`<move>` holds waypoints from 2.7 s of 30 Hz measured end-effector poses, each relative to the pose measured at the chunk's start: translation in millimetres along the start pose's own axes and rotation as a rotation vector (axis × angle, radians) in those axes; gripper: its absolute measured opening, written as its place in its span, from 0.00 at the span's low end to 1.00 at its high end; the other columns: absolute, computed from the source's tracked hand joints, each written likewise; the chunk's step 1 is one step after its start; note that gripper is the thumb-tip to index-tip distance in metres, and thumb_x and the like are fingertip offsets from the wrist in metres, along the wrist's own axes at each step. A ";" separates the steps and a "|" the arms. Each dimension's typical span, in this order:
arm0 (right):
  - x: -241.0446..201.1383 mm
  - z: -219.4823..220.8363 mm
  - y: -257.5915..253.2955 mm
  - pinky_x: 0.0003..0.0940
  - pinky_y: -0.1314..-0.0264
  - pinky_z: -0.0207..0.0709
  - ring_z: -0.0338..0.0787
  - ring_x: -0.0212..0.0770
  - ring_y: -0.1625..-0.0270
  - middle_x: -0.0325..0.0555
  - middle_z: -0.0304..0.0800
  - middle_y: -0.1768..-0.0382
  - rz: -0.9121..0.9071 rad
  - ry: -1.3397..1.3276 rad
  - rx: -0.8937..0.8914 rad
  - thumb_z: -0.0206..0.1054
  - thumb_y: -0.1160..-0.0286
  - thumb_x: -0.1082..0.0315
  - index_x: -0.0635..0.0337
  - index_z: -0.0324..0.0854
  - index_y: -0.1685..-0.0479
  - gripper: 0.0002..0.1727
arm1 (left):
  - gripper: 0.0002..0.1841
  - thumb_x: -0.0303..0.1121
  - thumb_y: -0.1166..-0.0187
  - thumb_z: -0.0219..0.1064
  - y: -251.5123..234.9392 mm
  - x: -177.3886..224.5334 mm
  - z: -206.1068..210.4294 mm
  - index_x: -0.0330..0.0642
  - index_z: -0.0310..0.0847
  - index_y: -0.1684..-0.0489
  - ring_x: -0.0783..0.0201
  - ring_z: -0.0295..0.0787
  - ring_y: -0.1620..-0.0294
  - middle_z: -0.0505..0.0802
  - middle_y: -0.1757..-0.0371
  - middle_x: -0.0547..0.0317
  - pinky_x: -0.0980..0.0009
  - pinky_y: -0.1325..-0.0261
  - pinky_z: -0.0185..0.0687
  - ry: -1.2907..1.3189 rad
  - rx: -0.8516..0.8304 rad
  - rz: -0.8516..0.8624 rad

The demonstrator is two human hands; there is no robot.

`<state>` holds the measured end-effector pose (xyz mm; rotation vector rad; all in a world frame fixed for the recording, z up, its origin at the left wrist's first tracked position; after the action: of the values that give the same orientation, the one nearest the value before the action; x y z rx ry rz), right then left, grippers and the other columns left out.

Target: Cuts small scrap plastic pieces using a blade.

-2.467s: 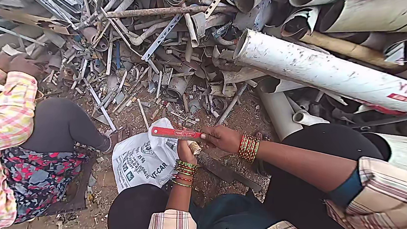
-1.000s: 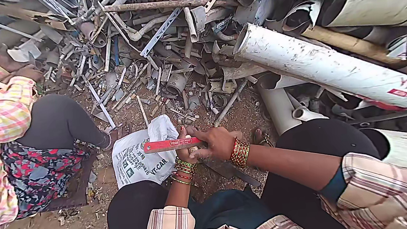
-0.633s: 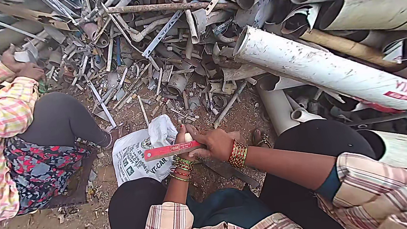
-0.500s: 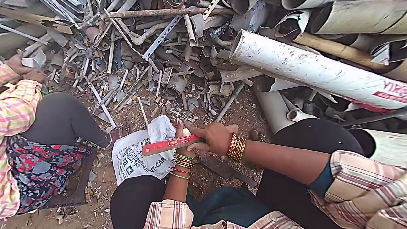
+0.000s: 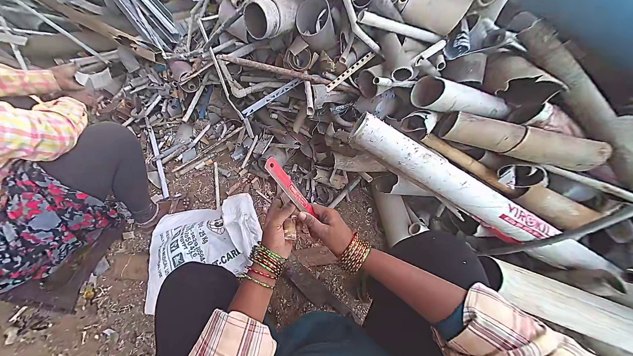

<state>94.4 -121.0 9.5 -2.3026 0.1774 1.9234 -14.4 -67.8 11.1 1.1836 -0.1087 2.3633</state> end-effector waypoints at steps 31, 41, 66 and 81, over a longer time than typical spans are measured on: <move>-19.7 -46.5 -5.3 0.55 0.63 0.77 0.86 0.56 0.66 0.58 0.86 0.70 -0.214 0.609 -0.052 0.69 0.36 0.31 0.75 0.81 0.49 0.45 | 0.16 0.30 0.09 0.39 -25.9 -27.9 26.9 0.39 0.74 0.56 0.75 0.83 0.70 0.83 0.69 0.63 0.78 0.63 0.82 -0.199 0.167 0.049; -6.1 -53.9 -21.6 0.62 0.56 0.78 0.90 0.63 0.60 0.64 0.89 0.64 -0.093 0.638 -0.102 0.68 0.27 0.37 0.75 0.80 0.42 0.41 | 0.26 0.38 0.07 0.26 -45.3 -50.9 37.4 0.47 0.74 0.66 0.77 0.88 0.73 0.88 0.76 0.69 0.78 0.67 0.86 0.058 0.222 0.067; 0.2 -29.5 -24.7 0.59 0.67 0.78 0.91 0.63 0.67 0.61 0.87 0.73 -0.238 0.672 0.051 0.56 0.21 0.34 0.72 0.83 0.56 0.40 | 0.34 0.48 0.06 0.20 -50.1 -42.2 26.4 0.48 0.75 0.70 0.76 0.88 0.72 0.88 0.76 0.70 0.78 0.65 0.85 0.112 0.223 0.101; -4.0 -18.0 -26.4 0.51 0.75 0.77 0.90 0.57 0.73 0.55 0.84 0.78 -0.417 0.624 0.129 0.47 0.11 0.60 0.68 0.83 0.62 0.23 | 0.36 0.49 0.06 0.20 -54.4 -25.9 23.0 0.46 0.76 0.72 0.75 0.86 0.76 0.88 0.78 0.67 0.79 0.70 0.83 0.052 0.310 0.173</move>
<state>115.8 -98.2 17.4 -2.5177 -0.1102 0.9454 40.5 -36.8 -2.4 1.2955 0.1869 2.6309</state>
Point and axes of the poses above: each hand's wrist, its own y-axis away from the middle knuckle, its own z-axis out of the palm, x = y × z, the point moved 4 cm from there along -y, towards the middle knuckle
